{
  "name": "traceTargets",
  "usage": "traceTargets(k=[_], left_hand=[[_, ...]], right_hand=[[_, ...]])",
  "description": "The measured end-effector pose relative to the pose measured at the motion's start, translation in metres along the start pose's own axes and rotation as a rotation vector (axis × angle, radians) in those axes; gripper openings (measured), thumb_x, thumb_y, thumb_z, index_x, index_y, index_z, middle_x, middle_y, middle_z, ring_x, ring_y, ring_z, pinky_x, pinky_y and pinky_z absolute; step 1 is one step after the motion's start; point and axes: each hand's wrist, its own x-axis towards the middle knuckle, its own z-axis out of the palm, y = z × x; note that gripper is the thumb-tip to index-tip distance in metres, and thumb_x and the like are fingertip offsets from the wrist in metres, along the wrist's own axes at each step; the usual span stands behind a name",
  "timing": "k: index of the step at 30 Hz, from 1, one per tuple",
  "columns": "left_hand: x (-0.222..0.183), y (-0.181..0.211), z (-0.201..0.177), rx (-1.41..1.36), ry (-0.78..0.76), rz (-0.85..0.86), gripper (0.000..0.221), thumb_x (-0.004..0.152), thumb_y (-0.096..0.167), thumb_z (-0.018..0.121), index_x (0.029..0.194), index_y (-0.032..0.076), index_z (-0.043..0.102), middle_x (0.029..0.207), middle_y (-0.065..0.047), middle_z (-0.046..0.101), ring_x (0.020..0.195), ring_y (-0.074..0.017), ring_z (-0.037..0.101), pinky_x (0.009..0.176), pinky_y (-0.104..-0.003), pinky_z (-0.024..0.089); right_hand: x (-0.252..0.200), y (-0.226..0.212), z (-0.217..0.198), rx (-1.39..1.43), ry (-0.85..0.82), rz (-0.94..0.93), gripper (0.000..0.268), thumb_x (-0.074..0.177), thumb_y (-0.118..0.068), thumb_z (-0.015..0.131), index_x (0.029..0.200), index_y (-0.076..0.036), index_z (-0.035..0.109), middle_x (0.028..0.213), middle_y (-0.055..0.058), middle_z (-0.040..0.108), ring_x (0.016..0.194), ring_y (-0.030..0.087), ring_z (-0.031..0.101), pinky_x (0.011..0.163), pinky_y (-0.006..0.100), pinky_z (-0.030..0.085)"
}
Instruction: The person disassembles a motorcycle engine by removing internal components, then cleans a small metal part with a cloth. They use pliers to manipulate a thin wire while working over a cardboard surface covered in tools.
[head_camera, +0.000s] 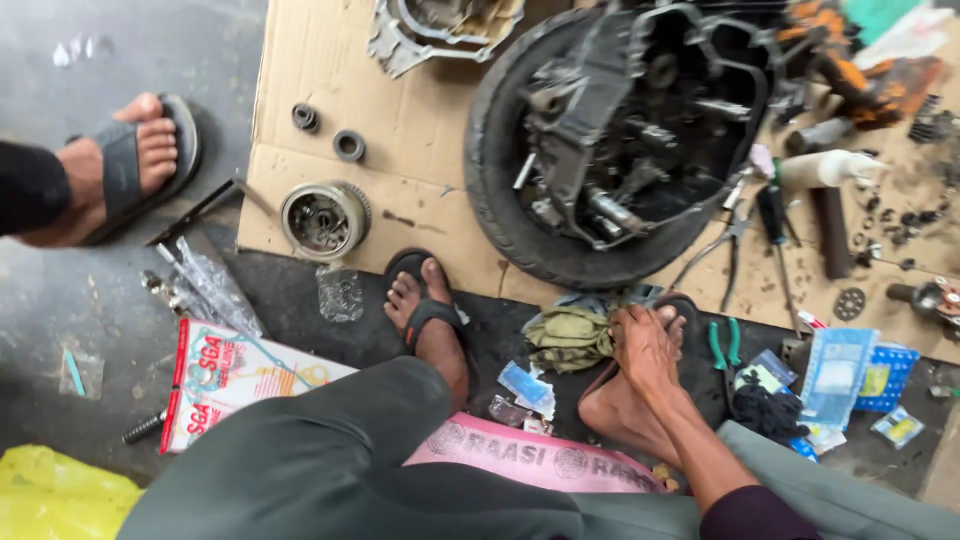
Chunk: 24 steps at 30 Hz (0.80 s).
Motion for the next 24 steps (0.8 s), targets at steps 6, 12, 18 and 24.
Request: traceTargets(k=[6,12,18,24], left_hand=[[-0.049,0.023,0.196,-0.010,-0.015,0.154,0.019,0.087,0.004,0.066,0.105,0.003,0.064,0.100,-0.005,0.066,0.084,-0.0108,0.067,0.072,-0.026,0.055],[-0.039,0.041,0.386,-0.096,-0.095,0.154,0.015,0.088,-0.002,0.063,0.103,0.000,0.061,0.098,-0.008,0.062,0.084,-0.0163,0.068,0.072,-0.029,0.057],[-0.027,-0.003,0.469,0.060,-0.278,0.130,0.011,0.087,-0.004,0.063,0.098,-0.002,0.060,0.092,-0.016,0.055,0.077,-0.0297,0.064,0.066,-0.039,0.051],[-0.008,-0.030,0.476,0.084,-0.299,0.208,0.014,0.085,-0.007,0.060,0.097,-0.001,0.063,0.092,-0.016,0.057,0.079,-0.0309,0.065,0.069,-0.039,0.053]], right_hand=[[-0.029,0.014,-0.086,0.281,0.034,-0.009,0.020,0.085,-0.011,0.064,0.104,-0.007,0.070,0.109,0.019,0.068,0.103,0.041,0.063,0.088,0.051,0.050],[-0.077,0.030,-0.143,0.857,-0.336,0.218,0.026,0.102,-0.026,0.059,0.106,-0.003,0.070,0.093,0.010,0.071,0.085,0.021,0.066,0.078,0.037,0.052],[-0.094,0.011,-0.147,1.754,-0.350,0.289,0.025,0.097,-0.022,0.062,0.113,-0.005,0.067,0.094,0.001,0.070,0.085,0.009,0.067,0.076,0.029,0.058],[-0.088,0.019,-0.108,1.895,-0.327,0.378,0.020,0.090,-0.007,0.071,0.106,0.004,0.070,0.092,0.003,0.072,0.082,0.008,0.066,0.072,0.024,0.055]])
